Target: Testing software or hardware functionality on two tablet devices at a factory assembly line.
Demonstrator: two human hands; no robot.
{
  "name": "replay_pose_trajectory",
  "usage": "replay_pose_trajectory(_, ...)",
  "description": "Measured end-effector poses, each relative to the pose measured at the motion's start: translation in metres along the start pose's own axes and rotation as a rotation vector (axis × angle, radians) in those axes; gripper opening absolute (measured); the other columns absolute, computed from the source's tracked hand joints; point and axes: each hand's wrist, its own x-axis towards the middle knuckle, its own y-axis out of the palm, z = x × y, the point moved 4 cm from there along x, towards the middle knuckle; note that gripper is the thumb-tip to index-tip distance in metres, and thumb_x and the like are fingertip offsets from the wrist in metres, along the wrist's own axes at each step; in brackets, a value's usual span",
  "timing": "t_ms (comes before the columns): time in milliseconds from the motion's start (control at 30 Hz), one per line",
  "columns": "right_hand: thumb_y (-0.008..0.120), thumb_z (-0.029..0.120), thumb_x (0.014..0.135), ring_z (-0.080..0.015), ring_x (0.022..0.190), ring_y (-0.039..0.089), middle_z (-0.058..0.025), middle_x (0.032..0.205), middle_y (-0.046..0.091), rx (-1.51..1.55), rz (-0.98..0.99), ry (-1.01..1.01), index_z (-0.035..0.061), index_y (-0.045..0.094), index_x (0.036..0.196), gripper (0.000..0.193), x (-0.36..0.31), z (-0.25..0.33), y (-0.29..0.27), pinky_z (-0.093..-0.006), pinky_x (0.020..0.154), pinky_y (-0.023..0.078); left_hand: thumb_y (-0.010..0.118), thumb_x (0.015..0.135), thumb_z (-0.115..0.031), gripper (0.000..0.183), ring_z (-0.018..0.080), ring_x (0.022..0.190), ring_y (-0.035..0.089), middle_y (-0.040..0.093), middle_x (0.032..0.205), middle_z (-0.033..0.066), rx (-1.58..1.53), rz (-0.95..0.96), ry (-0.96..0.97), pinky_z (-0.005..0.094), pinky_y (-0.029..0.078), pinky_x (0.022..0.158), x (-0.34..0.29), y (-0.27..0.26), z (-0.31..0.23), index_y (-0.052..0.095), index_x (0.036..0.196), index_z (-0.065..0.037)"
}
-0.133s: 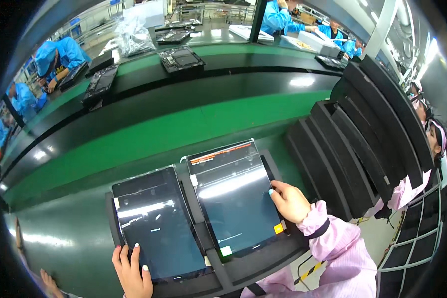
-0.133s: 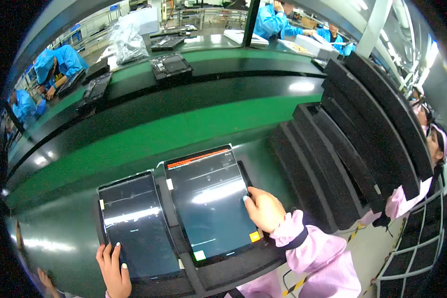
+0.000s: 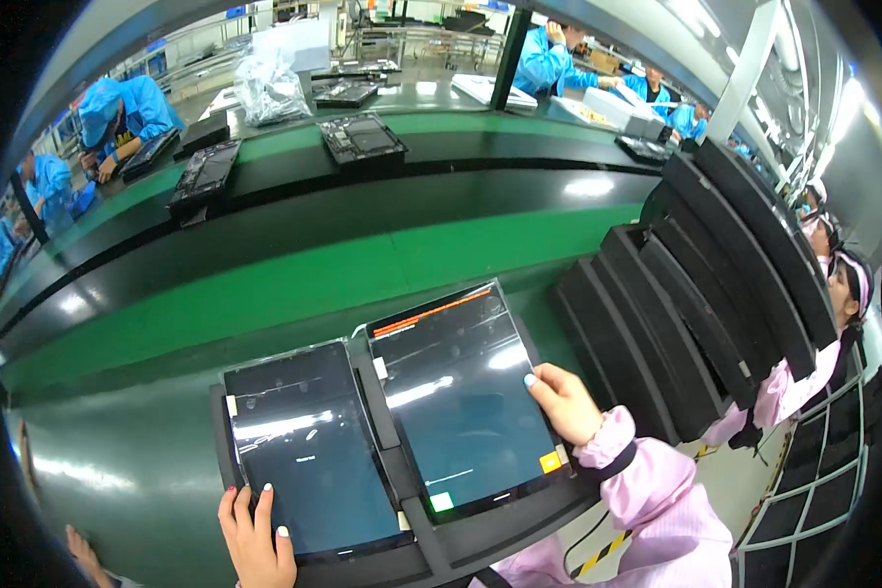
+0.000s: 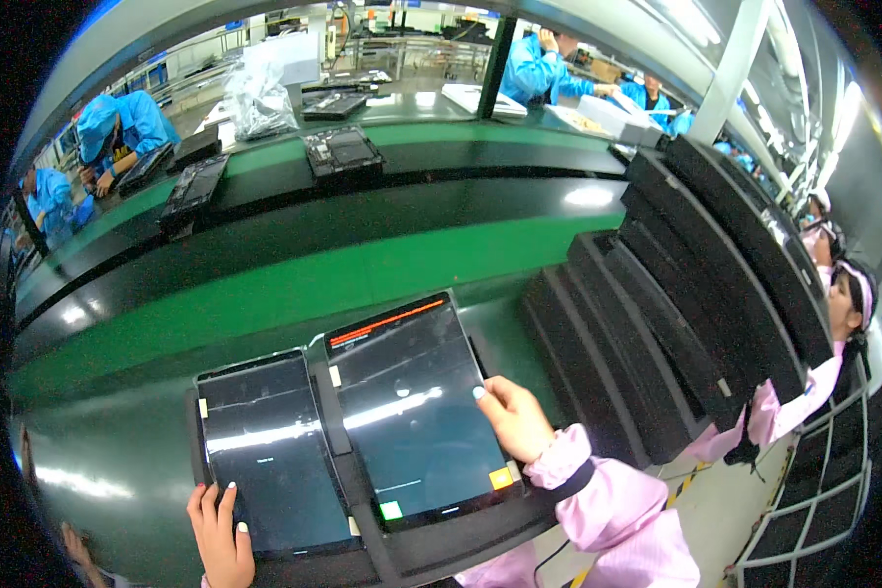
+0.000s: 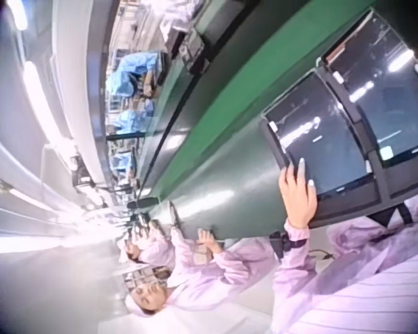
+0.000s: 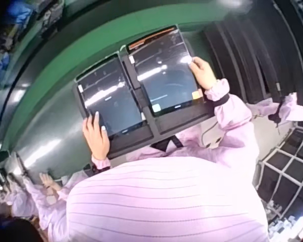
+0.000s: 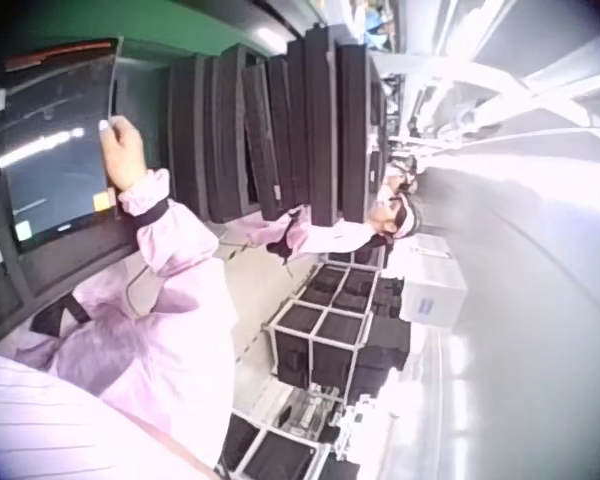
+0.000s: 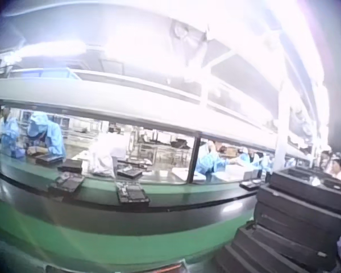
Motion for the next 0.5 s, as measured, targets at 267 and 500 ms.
replay_pose_trajectory(267,0.050,0.017,0.090,-0.0032,0.063,0.040,0.0050,0.068,0.049,0.286,-0.132,-0.022,0.0013,0.055,0.077,0.022,-0.004,0.004,0.005,-0.0200,0.056,0.034,0.044,0.085,-0.015,0.041,0.0403,0.114,0.034,0.042,0.122,0.0216,-0.022,-0.024,0.013,0.0461,0.027,0.098,-0.004,-0.005,-0.001,0.045,0.125,-0.006)
replay_pose_trajectory(500,0.048,0.019,0.091,-0.0028,0.054,0.039,0.0052,0.061,0.049,0.355,-0.164,0.028,0.0035,0.057,0.072,0.026,-0.001,0.013,0.002,-0.0199,0.051,0.031,0.043,0.085,-0.016,0.041,0.0403,0.114,0.034,0.042,0.121,0.0220,-0.015,-0.023,0.013,0.0463,0.027,0.098,-0.002,-0.004,-0.001,0.044,0.125,-0.006)
